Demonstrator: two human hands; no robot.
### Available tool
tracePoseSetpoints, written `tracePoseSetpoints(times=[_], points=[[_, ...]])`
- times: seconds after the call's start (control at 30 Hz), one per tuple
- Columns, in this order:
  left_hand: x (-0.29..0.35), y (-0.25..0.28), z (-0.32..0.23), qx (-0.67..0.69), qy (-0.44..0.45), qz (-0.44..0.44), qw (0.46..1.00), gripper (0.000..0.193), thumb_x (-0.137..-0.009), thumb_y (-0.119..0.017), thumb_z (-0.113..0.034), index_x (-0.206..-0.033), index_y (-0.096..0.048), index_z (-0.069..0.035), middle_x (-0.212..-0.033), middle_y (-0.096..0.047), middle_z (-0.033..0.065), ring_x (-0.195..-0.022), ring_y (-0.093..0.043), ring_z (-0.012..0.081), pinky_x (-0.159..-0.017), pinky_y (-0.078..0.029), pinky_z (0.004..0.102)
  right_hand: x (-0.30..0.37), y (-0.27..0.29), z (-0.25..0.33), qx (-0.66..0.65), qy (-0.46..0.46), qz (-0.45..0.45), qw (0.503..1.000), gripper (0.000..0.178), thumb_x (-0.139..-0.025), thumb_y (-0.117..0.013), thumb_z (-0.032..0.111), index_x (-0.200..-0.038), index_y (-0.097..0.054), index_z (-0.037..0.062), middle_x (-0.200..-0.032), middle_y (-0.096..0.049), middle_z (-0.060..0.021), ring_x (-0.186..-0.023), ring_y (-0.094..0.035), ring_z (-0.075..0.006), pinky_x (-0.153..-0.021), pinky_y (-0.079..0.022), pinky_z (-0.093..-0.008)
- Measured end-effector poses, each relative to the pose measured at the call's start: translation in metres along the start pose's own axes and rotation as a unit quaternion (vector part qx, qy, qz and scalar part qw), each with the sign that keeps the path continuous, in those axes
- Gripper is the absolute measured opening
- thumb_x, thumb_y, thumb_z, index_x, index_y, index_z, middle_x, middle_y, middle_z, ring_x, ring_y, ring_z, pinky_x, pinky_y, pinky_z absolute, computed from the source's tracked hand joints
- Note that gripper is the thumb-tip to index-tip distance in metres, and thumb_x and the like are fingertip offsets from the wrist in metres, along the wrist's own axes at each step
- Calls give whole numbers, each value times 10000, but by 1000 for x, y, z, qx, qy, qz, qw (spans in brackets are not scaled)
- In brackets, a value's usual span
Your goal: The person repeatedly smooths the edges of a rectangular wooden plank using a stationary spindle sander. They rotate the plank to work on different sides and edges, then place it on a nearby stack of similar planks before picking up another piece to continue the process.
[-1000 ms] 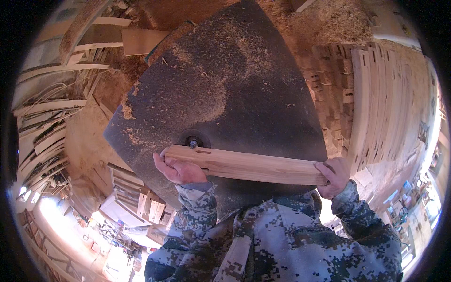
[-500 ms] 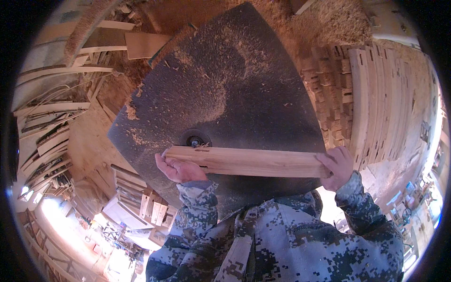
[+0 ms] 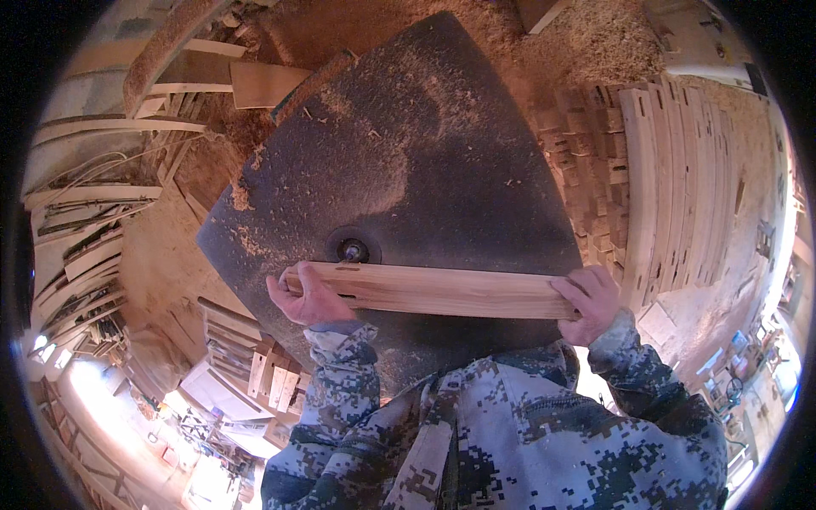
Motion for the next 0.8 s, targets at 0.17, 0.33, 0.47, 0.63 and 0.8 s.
tracePoseSetpoints(times=[0.17,0.33,0.47,0.63,0.8], points=[[-15,4,-9,12,5,-18,1000,761,-982,-730,-106,-1605,-329,61,-1405,-559,167,-1188,-608,225,-1040,-524,346,-17,7,12,-65,20,-22,997,535,-701,-819,248,-1186,-714,51,-1080,-665,-169,-938,-636,-380,-848,-526,-508],[-16,-1,-7,101,40,5,994,732,-987,-710,-97,-1610,-347,29,-1426,-535,159,-1180,-605,223,-1022,-533,335,-19,10,6,-78,-27,-62,995,295,-924,-707,183,-1165,-711,13,-1062,-670,-186,-946,-643,-394,-840,-533,-478],[-17,0,-7,100,35,3,994,722,-987,-703,-90,-1606,-351,26,-1380,-557,146,-1149,-609,214,-1008,-537,332,-10,6,-1,-78,-71,-75,992,212,-982,-624,84,-1158,-707,0,-1045,-665,-195,-944,-641,-400,-842,-533,-484],[-19,0,0,101,43,14,994,715,-997,-704,-119,-1606,-357,23,-1330,-596,144,-1136,-621,220,-1011,-538,338,1,3,-10,-79,-116,-94,986,246,-1028,-563,65,-1237,-674,-5,-1026,-645,-209,-940,-635,-390,-842,-533,-481],[-21,6,-7,-36,-23,-13,999,683,-1010,-695,-163,-1590,-392,36,-1421,-583,184,-1214,-618,258,-1057,-520,352,16,-3,-20,-85,-175,-100,976,292,-1082,-480,77,-1313,-626,-27,-1063,-623,-212,-955,-621,-363,-875,-524,-458]])
Point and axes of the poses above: each hand's wrist, its own x-axis away from the middle knuckle, its own y-axis out of the back of the hand, z = x × y, the point moved 9 cm from there along -x, towards the middle knuckle
